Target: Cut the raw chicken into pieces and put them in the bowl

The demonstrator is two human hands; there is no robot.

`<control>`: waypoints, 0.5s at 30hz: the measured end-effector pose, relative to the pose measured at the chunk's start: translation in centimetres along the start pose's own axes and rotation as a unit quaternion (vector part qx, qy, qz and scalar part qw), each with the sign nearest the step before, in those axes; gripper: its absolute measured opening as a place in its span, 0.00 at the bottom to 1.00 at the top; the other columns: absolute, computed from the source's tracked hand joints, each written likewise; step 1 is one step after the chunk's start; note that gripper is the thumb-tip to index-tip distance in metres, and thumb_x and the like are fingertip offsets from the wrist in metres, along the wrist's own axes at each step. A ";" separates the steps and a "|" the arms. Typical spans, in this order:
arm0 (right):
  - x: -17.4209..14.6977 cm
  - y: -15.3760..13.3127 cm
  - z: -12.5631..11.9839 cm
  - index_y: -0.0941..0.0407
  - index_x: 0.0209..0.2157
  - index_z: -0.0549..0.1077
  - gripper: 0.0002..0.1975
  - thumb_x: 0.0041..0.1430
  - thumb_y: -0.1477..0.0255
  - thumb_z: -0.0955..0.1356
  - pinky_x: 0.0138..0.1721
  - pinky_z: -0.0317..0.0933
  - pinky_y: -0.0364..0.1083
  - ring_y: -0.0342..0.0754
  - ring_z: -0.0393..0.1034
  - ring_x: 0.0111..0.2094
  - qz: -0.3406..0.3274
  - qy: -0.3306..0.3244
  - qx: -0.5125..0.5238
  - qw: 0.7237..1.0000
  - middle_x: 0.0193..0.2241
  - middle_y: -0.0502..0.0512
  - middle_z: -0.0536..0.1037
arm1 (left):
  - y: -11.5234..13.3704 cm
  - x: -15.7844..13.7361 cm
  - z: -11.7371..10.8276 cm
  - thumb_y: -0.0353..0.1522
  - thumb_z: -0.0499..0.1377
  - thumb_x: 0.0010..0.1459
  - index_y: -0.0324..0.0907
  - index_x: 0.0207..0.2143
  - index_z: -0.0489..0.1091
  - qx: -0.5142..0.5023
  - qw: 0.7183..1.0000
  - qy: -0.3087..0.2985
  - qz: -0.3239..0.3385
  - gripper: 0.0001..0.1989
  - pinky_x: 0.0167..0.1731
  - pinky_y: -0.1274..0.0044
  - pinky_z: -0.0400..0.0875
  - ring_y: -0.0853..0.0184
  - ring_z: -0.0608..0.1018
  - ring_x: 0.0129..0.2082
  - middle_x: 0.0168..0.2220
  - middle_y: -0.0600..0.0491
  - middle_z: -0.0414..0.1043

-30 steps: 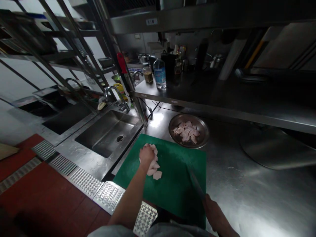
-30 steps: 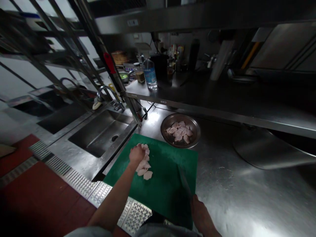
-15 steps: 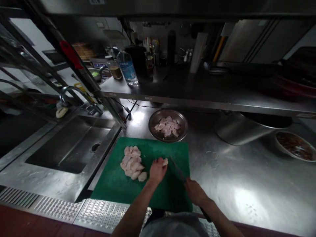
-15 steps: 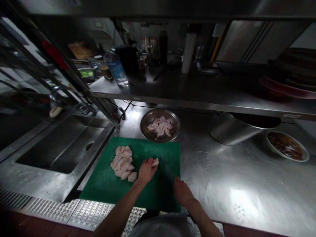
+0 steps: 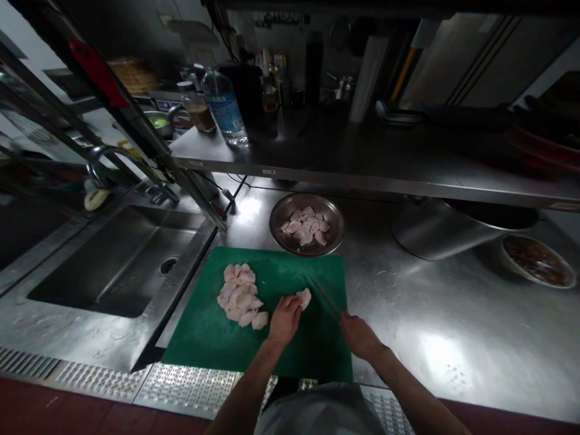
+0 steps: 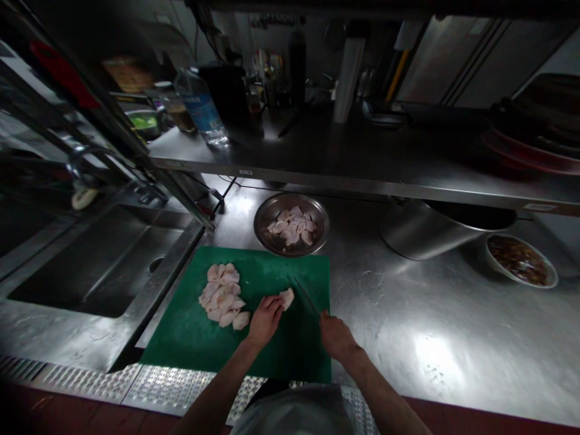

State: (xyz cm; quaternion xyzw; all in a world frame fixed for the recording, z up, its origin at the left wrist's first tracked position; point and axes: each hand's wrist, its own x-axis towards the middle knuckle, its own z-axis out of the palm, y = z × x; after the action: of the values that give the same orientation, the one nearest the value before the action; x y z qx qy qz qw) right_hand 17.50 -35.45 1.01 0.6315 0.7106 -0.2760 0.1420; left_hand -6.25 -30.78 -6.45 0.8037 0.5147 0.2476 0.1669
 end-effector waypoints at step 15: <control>0.7 -5.0 -1.6 0.66 0.56 0.68 0.20 0.64 0.85 0.57 0.44 0.73 0.54 0.60 0.80 0.45 0.016 -0.005 -0.064 0.998 0.41 0.74 0.82 | 0.8 0.8 0.9 0.26 0.51 0.66 0.43 0.42 0.74 -0.003 1.000 -0.012 -0.014 0.13 0.53 0.63 0.74 0.60 0.75 0.47 0.44 0.49 0.77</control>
State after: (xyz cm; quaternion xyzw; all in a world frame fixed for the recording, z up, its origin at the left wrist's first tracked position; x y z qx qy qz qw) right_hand 12.78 -34.21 2.99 0.6309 0.7159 -0.2311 0.1901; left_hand -4.85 -30.37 -6.54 0.7989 0.5231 0.2369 0.1789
